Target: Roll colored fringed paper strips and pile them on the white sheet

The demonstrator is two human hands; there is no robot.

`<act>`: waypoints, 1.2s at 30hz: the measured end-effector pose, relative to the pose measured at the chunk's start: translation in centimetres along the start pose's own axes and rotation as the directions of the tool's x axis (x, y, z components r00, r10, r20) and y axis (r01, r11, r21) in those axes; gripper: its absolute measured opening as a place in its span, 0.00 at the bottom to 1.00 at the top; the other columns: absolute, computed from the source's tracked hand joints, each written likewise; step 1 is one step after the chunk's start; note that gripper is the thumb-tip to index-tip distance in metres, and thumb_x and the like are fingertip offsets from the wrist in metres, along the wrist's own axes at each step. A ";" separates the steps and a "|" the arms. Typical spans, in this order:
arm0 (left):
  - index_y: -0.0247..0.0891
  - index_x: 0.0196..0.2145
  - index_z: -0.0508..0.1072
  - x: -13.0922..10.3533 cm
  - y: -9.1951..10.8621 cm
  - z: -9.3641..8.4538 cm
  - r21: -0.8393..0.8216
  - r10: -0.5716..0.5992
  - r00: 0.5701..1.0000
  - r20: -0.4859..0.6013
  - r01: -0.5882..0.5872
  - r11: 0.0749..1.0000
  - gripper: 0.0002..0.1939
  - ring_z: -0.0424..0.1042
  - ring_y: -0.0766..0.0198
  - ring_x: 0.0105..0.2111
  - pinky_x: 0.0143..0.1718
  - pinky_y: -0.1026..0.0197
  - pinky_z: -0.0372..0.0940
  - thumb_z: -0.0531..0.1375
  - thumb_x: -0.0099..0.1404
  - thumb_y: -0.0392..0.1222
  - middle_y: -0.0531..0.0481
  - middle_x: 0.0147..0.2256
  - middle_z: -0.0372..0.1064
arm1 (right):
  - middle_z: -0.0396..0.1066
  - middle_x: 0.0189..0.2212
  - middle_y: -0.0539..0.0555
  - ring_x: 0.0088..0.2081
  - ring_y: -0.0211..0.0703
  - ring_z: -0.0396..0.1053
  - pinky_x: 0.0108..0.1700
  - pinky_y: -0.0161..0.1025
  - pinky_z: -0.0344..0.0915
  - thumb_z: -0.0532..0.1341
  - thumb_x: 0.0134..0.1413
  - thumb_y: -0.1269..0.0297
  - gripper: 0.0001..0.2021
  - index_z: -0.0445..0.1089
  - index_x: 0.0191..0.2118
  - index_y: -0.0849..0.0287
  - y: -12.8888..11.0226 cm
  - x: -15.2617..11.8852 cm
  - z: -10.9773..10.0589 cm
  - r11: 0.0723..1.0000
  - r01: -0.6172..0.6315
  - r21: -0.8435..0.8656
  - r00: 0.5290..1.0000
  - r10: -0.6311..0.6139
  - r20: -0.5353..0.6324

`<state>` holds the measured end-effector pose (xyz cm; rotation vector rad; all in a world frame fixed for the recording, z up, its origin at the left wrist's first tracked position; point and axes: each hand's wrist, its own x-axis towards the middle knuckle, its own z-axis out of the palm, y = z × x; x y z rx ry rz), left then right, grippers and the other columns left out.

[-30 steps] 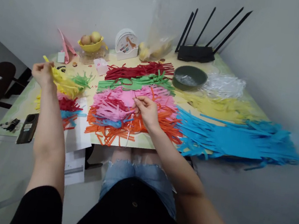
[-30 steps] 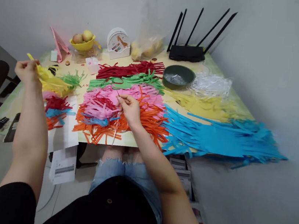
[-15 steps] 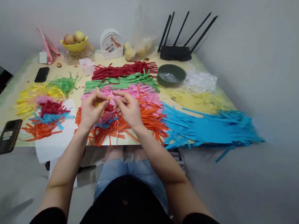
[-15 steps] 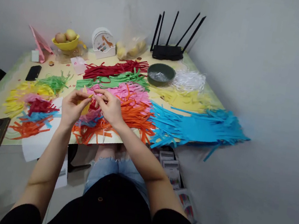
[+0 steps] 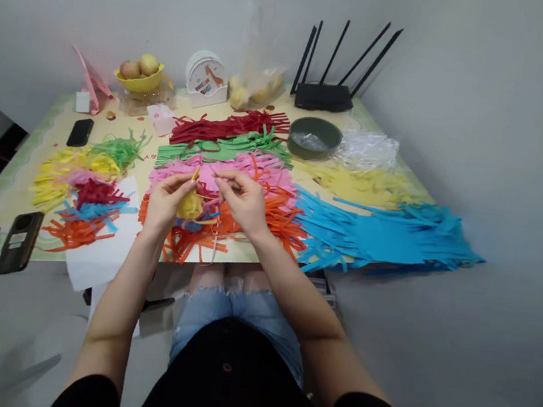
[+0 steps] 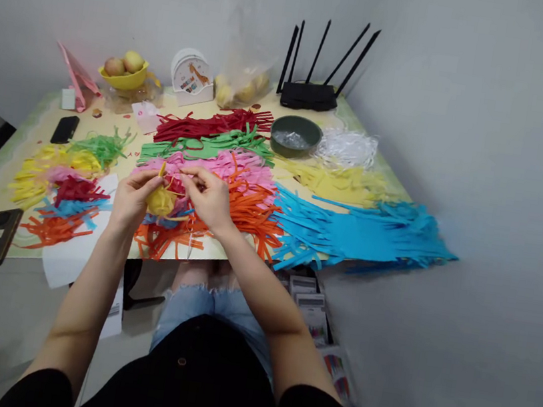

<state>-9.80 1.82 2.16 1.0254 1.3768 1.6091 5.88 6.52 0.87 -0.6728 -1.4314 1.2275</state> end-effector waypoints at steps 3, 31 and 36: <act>0.39 0.35 0.82 -0.3 -0.2 0.1 0.116 0.141 0.990 -0.027 -0.137 0.984 0.16 0.77 0.61 0.35 0.38 0.60 0.71 0.73 0.51 0.49 0.47 0.35 0.80 | 0.67 0.20 0.46 0.21 0.34 0.63 0.27 0.33 0.59 0.62 0.57 0.56 0.12 0.75 0.39 0.60 -0.1 -0.6 0.2 0.995 -0.007 -0.095 0.997 0.014 0.077; 0.42 0.42 0.76 -3.5 -3.9 -7.0 0.810 0.269 0.902 0.337 -0.424 0.406 0.09 0.72 0.53 0.48 0.53 0.49 0.62 0.59 0.69 0.46 0.45 0.44 0.77 | 0.69 0.24 0.44 0.19 0.28 0.61 0.16 0.25 0.55 0.71 0.42 0.49 0.20 0.65 0.34 0.55 2.1 0.6 -1.6 0.898 -0.183 0.400 0.940 0.279 -0.194; 0.39 0.29 0.75 -5.4 -3.5 -18.7 0.991 0.162 0.985 -0.052 0.032 0.126 0.11 0.73 0.43 0.40 0.45 0.41 0.64 0.54 0.66 0.39 0.36 0.34 0.73 | 0.68 0.23 0.44 0.19 0.30 0.62 0.17 0.27 0.58 0.71 0.44 0.51 0.18 0.66 0.34 0.55 3.1 0.1 -1.5 0.909 -0.248 0.334 0.947 0.300 -0.114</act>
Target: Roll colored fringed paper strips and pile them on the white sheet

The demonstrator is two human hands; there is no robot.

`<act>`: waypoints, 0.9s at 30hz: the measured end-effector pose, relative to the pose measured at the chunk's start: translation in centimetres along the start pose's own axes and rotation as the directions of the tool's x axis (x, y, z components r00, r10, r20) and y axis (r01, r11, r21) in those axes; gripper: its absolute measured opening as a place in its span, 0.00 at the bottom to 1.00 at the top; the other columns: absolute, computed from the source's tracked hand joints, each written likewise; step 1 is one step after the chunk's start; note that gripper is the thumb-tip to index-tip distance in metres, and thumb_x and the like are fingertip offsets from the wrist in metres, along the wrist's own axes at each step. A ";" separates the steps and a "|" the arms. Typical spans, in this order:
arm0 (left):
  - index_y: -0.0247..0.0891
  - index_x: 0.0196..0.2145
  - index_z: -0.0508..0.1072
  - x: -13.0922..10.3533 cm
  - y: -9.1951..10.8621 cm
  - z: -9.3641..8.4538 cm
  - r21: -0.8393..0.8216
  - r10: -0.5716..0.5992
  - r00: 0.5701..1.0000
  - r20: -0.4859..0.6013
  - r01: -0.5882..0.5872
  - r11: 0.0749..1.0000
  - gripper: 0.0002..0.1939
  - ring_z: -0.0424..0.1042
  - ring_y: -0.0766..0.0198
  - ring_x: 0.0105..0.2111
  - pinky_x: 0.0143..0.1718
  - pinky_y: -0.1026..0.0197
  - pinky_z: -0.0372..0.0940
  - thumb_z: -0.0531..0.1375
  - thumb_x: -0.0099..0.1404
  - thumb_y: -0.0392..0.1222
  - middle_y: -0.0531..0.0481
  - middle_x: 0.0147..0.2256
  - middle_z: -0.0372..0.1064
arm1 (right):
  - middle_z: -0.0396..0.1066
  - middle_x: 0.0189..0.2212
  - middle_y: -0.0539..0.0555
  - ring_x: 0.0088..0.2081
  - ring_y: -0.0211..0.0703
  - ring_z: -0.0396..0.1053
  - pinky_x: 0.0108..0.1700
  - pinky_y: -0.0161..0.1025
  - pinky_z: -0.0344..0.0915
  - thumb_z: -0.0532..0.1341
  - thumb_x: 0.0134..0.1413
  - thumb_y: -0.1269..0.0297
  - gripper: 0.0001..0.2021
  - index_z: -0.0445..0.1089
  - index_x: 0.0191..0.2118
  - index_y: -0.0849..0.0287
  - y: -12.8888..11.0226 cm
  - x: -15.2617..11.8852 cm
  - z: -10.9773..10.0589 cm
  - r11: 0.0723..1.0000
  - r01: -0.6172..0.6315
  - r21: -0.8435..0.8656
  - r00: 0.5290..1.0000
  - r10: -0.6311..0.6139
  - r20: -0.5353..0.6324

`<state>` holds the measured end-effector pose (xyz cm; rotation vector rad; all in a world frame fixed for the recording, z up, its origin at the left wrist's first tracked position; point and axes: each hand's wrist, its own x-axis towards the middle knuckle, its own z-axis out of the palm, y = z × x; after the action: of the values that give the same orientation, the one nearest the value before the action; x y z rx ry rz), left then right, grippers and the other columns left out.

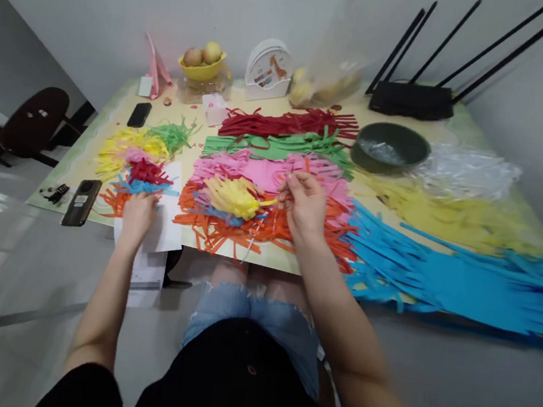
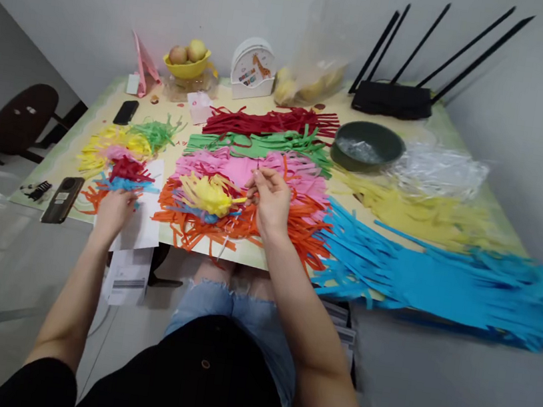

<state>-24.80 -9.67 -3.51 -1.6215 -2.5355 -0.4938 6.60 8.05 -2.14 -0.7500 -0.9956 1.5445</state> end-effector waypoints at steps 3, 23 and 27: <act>0.38 0.30 0.75 -1.3 -3.4 -0.8 0.102 -0.067 0.997 0.027 0.063 0.993 0.11 0.72 0.38 0.41 0.43 0.39 0.64 0.52 0.64 0.37 0.33 0.34 0.72 | 0.68 0.23 0.45 0.19 0.31 0.63 0.17 0.27 0.58 0.71 0.46 0.51 0.17 0.68 0.34 0.56 0.2 -0.3 0.4 1.000 0.005 -0.020 0.999 -0.004 0.033; 0.31 0.34 0.77 21.6 4.4 4.0 0.020 0.084 0.994 0.071 -0.086 0.996 0.12 0.64 0.43 0.51 0.54 0.47 0.54 0.53 0.61 0.31 0.29 0.43 0.71 | 0.71 0.21 0.47 0.18 0.34 0.64 0.17 0.31 0.64 0.70 0.44 0.48 0.19 0.71 0.34 0.57 0.0 -0.2 1.0 0.993 -0.047 -0.112 0.992 0.060 0.111; 0.33 0.25 0.73 23.6 3.8 4.1 -0.149 0.051 0.998 -0.026 -0.054 0.987 0.07 0.66 0.44 0.47 0.52 0.47 0.54 0.57 0.58 0.34 0.33 0.35 0.71 | 0.70 0.20 0.47 0.17 0.33 0.63 0.16 0.31 0.63 0.70 0.44 0.48 0.18 0.71 0.33 0.57 -0.3 0.3 0.5 0.991 -0.058 -0.118 0.992 0.071 0.105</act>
<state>-31.17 13.55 -0.66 -1.7155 -2.4865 -0.7083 6.19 8.24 -1.63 -0.7913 -1.1584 1.6085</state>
